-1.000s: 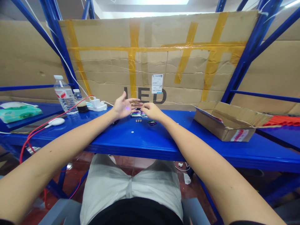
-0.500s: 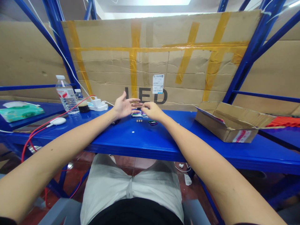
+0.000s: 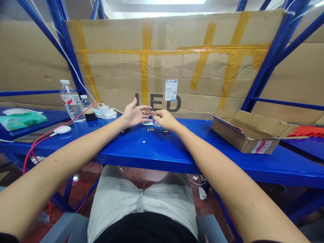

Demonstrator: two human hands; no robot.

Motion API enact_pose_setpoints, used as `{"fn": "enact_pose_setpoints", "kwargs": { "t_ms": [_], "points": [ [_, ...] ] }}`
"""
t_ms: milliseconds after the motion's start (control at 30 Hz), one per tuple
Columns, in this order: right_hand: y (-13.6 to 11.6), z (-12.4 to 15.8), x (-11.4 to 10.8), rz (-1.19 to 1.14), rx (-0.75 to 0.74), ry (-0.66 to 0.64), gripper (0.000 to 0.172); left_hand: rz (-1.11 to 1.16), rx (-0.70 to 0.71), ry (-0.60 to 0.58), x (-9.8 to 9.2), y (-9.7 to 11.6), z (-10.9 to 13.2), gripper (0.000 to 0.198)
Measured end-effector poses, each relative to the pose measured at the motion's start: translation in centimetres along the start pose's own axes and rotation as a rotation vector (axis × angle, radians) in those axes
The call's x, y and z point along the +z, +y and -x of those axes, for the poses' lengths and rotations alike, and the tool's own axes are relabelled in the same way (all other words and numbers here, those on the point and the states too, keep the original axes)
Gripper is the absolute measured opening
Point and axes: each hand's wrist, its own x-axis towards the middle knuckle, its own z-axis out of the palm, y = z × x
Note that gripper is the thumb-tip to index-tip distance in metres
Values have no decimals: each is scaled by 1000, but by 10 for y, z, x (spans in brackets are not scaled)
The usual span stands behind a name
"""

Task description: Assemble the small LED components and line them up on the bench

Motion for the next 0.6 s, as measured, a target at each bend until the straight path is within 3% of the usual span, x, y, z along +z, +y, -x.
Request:
{"fn": "enact_pose_setpoints", "kwargs": {
  "t_ms": [600],
  "points": [
    [1, -1, 1, -1, 18, 38, 21, 160, -38, -9, 1, -1, -2, 84]
  ]
}}
